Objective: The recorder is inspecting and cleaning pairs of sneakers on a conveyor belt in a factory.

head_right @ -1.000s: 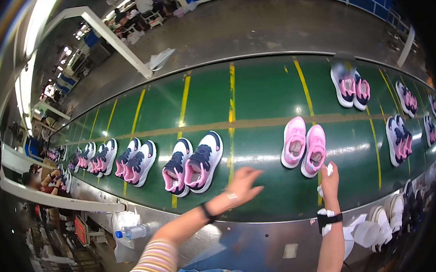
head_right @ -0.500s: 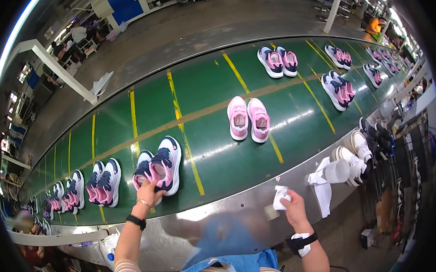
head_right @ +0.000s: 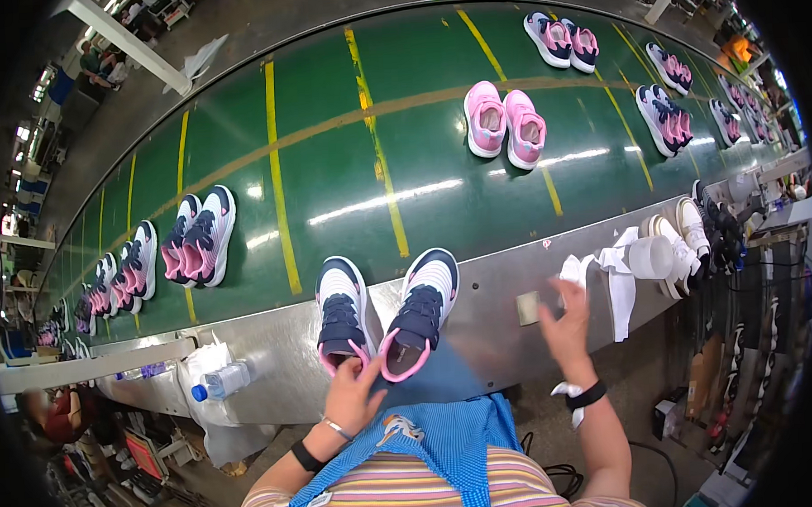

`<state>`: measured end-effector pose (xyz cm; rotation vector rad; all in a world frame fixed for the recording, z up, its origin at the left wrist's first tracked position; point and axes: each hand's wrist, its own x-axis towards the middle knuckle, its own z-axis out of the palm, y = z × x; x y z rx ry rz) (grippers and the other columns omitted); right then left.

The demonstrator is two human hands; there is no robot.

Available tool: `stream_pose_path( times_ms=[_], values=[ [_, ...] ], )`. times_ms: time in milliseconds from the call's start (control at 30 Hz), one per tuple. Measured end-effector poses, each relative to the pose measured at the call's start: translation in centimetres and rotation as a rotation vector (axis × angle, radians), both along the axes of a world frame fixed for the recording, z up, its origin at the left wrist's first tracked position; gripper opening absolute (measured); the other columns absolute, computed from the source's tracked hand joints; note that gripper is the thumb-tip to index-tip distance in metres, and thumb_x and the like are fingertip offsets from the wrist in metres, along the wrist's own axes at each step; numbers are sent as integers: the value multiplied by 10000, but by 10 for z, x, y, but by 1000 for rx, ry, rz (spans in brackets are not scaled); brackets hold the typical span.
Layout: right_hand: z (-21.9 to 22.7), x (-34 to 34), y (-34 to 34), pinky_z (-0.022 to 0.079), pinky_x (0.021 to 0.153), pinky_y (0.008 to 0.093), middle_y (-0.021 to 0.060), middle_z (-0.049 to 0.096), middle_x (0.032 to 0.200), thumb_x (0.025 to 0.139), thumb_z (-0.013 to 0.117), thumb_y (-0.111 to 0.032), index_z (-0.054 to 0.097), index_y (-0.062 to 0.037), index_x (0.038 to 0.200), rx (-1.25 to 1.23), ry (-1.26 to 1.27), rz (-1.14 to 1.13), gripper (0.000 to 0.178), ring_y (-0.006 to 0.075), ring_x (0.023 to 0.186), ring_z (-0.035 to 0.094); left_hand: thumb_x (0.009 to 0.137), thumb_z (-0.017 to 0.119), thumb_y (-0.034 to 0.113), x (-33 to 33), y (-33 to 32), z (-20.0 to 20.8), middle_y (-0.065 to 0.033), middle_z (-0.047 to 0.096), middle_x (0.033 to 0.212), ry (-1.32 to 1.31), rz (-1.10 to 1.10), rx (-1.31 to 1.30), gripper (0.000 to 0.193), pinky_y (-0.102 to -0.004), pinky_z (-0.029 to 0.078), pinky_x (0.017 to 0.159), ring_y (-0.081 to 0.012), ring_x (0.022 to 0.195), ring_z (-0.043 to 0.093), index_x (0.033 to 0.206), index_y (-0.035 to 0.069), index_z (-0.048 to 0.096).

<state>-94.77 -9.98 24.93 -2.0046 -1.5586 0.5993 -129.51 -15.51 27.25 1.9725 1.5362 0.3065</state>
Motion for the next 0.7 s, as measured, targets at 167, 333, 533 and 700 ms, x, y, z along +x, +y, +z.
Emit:
stream_pose_path(
  times_ms=[167, 333, 533, 700],
  values=[
    [-20, -123, -34, 445, 820, 314, 149, 490, 1099, 647, 731, -162, 351, -7, 1235, -616, 700, -12, 718, 219, 1017, 507, 657, 618, 37, -38, 9, -28, -183, 525, 952, -56, 429, 291, 496, -375, 453, 723, -307, 840, 538, 1123, -9, 455],
    [-60, -157, -41, 405, 851, 352, 227, 425, 1148, 619, 696, -93, 234, 57, 1281, -396, 630, 96, 820, 324, 1050, 463, 686, 514, -41, -56, 31, -58, -152, 574, 967, -596, 428, -542, 525, -312, 459, 791, -241, 874, 577, 1197, -16, 393],
    [-16, -152, -50, 316, 948, 371, 245, 295, 1237, 640, 648, -24, 101, 1, 1337, -104, 406, 287, 886, 375, 1133, 358, 765, 504, -19, -34, -5, -52, -197, 425, 1220, -672, 416, -55, 580, -320, 374, 922, -282, 1120, 446, 1305, 24, 295],
    [-22, -143, -60, 288, 978, 386, 245, 277, 1264, 596, 740, -75, 108, 5, 1333, 131, 355, 346, 974, 387, 1157, 330, 740, 547, -6, -47, -3, -72, -197, 394, 1264, -897, 501, -1, 611, -369, 346, 959, -336, 1159, 407, 1304, 56, 319]
  ],
)
